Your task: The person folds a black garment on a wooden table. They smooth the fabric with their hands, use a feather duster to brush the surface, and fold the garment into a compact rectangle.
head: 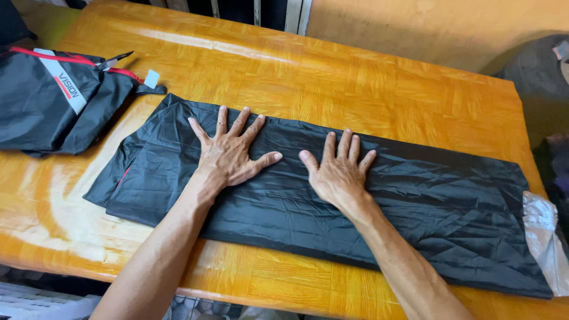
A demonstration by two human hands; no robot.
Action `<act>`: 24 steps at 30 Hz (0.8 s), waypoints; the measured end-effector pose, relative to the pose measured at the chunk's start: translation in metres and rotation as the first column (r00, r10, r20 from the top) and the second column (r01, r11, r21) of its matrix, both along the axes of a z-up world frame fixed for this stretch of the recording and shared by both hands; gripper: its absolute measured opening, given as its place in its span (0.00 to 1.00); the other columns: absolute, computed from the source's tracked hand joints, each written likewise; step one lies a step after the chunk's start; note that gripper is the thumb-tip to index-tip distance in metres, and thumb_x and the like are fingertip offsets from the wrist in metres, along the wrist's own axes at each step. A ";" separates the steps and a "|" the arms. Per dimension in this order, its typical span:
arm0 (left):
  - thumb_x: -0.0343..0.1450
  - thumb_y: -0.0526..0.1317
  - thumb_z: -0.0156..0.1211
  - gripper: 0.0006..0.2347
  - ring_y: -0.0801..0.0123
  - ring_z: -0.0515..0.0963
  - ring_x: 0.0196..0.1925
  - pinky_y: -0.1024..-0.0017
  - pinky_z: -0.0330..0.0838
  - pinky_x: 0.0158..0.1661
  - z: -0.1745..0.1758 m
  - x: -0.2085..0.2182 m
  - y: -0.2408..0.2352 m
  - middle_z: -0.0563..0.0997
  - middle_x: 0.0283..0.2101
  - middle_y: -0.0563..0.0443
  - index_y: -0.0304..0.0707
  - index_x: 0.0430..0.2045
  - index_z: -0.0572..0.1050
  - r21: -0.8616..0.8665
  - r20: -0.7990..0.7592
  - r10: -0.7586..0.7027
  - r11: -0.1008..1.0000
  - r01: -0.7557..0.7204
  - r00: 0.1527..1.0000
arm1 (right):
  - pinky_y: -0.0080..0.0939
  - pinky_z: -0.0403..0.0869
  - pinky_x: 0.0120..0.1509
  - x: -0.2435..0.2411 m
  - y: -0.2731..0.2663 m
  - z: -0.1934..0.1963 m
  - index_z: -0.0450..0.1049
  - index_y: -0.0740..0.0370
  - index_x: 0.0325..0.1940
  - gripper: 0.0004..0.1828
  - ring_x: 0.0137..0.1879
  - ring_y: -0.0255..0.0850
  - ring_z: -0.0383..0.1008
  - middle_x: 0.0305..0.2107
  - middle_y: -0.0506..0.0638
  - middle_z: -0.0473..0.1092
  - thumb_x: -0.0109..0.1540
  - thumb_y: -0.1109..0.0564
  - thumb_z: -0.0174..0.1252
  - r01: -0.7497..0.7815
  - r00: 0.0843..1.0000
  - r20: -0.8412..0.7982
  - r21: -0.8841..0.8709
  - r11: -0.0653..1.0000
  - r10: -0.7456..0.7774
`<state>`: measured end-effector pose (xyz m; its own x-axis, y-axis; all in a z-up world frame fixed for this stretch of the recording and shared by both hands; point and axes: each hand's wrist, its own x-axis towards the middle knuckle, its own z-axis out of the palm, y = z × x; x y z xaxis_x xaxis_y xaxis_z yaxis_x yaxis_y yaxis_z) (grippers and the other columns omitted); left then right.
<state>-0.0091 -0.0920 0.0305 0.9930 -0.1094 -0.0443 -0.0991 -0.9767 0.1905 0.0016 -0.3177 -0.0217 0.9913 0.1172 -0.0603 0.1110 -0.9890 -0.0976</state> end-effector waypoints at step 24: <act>0.64 0.78 0.33 0.41 0.44 0.42 0.79 0.12 0.26 0.56 -0.023 0.016 0.000 0.52 0.77 0.59 0.66 0.72 0.54 -0.011 0.093 -0.088 0.996 0.089 0.992 | 0.80 0.43 0.74 -0.142 -0.185 -0.028 0.44 0.57 0.82 0.45 0.82 0.60 0.42 0.78 0.62 0.41 0.69 0.28 0.30 0.093 0.935 0.351 -0.130 0.987 -0.042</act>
<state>0.0067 -0.0919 0.0080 0.9792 -0.1970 0.0492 -0.2029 -0.9603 0.1916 -0.1401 -0.5023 -0.0493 0.9586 0.0648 0.2772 0.0450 -0.9960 0.0773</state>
